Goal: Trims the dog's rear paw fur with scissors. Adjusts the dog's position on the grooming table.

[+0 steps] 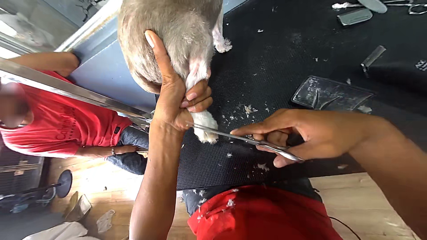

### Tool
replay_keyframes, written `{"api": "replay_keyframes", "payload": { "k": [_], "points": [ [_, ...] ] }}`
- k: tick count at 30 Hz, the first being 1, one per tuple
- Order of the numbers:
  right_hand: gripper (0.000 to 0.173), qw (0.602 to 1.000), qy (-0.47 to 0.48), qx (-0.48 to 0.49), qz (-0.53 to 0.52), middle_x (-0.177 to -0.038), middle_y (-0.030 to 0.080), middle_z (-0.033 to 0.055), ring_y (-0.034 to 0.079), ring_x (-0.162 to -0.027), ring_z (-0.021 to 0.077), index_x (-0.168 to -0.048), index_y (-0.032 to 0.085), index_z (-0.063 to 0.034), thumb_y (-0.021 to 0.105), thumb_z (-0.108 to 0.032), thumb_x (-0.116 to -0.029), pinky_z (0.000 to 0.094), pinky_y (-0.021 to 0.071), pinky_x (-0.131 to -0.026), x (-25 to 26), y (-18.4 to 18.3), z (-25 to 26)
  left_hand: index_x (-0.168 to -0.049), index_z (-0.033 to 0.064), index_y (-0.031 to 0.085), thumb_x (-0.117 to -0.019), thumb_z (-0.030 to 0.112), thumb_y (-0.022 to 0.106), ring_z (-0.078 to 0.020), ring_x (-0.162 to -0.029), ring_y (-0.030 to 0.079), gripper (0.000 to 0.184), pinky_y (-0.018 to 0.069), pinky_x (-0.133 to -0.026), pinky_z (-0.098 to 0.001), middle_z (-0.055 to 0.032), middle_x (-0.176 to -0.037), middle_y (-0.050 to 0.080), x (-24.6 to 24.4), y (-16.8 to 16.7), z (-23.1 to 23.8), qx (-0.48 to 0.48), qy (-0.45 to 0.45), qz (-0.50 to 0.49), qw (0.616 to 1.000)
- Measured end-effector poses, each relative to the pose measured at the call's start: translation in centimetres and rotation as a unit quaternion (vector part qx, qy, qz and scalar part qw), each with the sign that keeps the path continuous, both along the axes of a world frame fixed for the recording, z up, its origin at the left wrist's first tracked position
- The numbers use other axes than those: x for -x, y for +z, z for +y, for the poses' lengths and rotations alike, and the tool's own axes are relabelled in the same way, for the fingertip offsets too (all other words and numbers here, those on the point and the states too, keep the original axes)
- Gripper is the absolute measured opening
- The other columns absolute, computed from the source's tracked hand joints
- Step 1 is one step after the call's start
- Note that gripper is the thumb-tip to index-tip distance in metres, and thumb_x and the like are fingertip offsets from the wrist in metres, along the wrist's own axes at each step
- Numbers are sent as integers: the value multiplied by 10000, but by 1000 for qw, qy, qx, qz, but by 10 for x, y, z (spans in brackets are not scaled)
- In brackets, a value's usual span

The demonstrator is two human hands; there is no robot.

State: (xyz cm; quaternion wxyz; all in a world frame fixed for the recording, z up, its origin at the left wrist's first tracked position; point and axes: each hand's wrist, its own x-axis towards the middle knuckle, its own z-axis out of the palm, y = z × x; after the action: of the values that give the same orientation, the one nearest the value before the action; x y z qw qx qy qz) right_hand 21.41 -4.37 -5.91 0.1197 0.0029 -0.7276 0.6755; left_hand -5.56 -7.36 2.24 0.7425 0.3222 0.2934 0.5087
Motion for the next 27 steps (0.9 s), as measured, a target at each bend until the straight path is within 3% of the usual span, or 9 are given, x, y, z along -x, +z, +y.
{"api": "replay_keyframes", "payload": {
  "k": [3,7,10,13,16,27],
  "points": [
    [768,997,46,20,-56,-968,689,34,592,-529,66,-1550,496,-232,792,-82,-857,222,550,-447,7,-1,5,-817,141,567,-844,918,157,-67,-380,433,878,382,-362,-191,40,-507,420,-1,1,-1,9,-3,10,1000],
    [710,989,80,27,-120,-916,715,10,608,-541,44,-1509,553,-271,806,-137,-860,205,546,-462,2,-1,-1,-803,130,557,-849,913,152,-73,-381,437,883,373,-357,-190,29,-513,424,-1,1,0,11,-10,-6,1000],
    [685,990,66,86,-94,-909,712,-8,615,-629,0,-1487,571,-184,810,-148,-846,138,528,-556,-4,-3,-16,-802,133,555,-841,917,141,-69,-379,438,888,372,-353,-189,33,-514,428,-2,2,1,17,-8,-4,1000],
    [711,988,53,134,-55,-917,699,-38,615,-659,-22,-1511,539,-184,803,-230,-853,120,531,-574,-9,-9,-29,-798,136,551,-846,915,137,-67,-378,428,883,364,-351,-185,31,-513,422,-3,3,3,14,-8,-3,1000],
    [703,984,55,166,-31,-943,693,-25,630,-697,-19,-1538,499,-176,769,-226,-892,118,542,-597,-13,-16,-34,-803,128,552,-842,919,124,-64,-378,422,900,360,-352,-182,33,-513,418,-3,3,4,7,-11,-3,1000],
    [715,966,86,243,-16,-919,667,-9,610,-620,-2,-1586,418,-210,733,-208,-945,133,539,-528,-10,-26,-41,-802,127,551,-842,921,152,-66,-385,439,890,376,-356,-185,31,-520,430,-3,3,2,14,-7,-13,1000]
  ]
}}
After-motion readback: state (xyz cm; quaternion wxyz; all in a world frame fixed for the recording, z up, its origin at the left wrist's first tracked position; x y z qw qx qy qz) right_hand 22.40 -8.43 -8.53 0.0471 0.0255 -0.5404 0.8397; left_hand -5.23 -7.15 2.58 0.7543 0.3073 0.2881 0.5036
